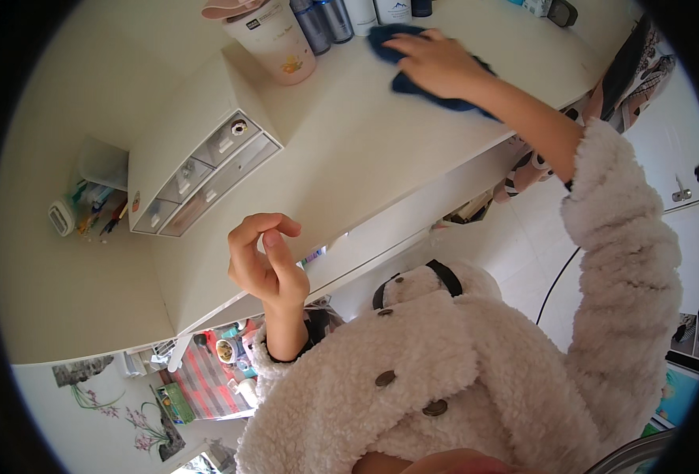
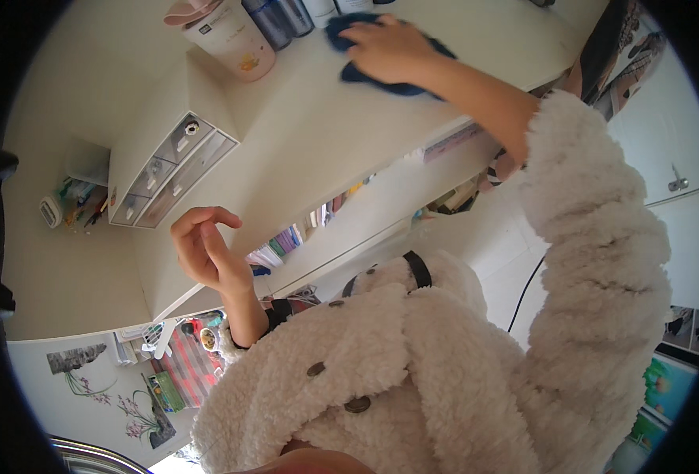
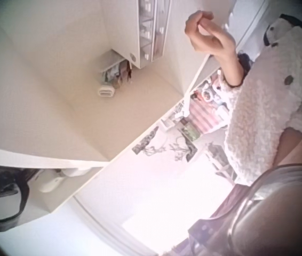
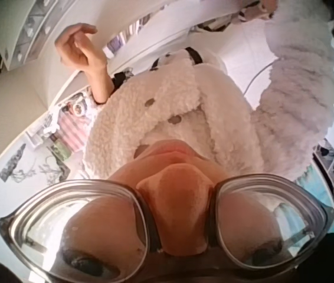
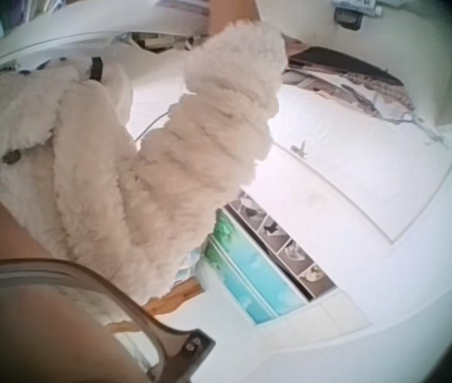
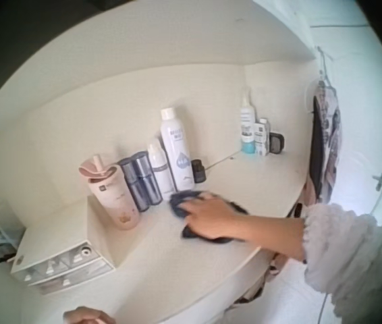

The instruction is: The person wipes a white desk surface with a dark cloth, then moves items including a small box, a green basket, and a pink pouch. They open the box to reveal small toys and cards, place them on the desk, and continue wiping the desk and shelves.

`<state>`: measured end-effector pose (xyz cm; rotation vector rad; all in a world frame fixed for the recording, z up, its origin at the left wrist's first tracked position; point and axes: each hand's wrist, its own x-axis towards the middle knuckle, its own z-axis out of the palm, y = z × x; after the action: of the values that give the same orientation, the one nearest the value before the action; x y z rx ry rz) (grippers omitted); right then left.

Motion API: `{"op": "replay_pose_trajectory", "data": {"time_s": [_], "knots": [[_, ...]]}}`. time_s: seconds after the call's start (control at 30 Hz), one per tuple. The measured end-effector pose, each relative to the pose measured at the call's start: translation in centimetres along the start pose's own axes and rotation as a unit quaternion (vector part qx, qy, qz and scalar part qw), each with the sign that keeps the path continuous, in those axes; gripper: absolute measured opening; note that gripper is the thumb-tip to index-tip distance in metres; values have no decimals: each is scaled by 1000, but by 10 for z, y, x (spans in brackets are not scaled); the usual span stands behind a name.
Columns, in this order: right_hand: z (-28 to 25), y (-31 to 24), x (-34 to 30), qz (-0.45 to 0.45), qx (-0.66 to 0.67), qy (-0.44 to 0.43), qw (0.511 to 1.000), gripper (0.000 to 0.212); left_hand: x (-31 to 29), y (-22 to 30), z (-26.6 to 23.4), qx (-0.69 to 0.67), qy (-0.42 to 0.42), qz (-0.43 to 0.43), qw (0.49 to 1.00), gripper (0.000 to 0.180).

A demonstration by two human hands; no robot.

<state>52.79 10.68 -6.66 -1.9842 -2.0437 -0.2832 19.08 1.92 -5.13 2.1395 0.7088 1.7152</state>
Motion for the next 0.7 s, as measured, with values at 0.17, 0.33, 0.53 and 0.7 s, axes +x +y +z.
{"op": "replay_pose_trajectory", "data": {"time_s": [0.17, 0.33, 0.53, 0.7], "knots": [[-17, 62, -31, 64, -103, 49, 991, 46, -7, -1, -6, -6, 10, -26, 1000, 10], [-26, -52, -54, 4, -47, 23, 999, 46, -9, -2, -5, 11, 9, -9, 1000, 10], [-31, -171, -86, -208, 160, 58, 963, 43, -5, 11, 6, -12, 30, 91, 995, 11], [-38, -23, -94, -191, 78, 136, 969, 41, -2, 8, 18, -22, 10, 112, 993, 12]]}}
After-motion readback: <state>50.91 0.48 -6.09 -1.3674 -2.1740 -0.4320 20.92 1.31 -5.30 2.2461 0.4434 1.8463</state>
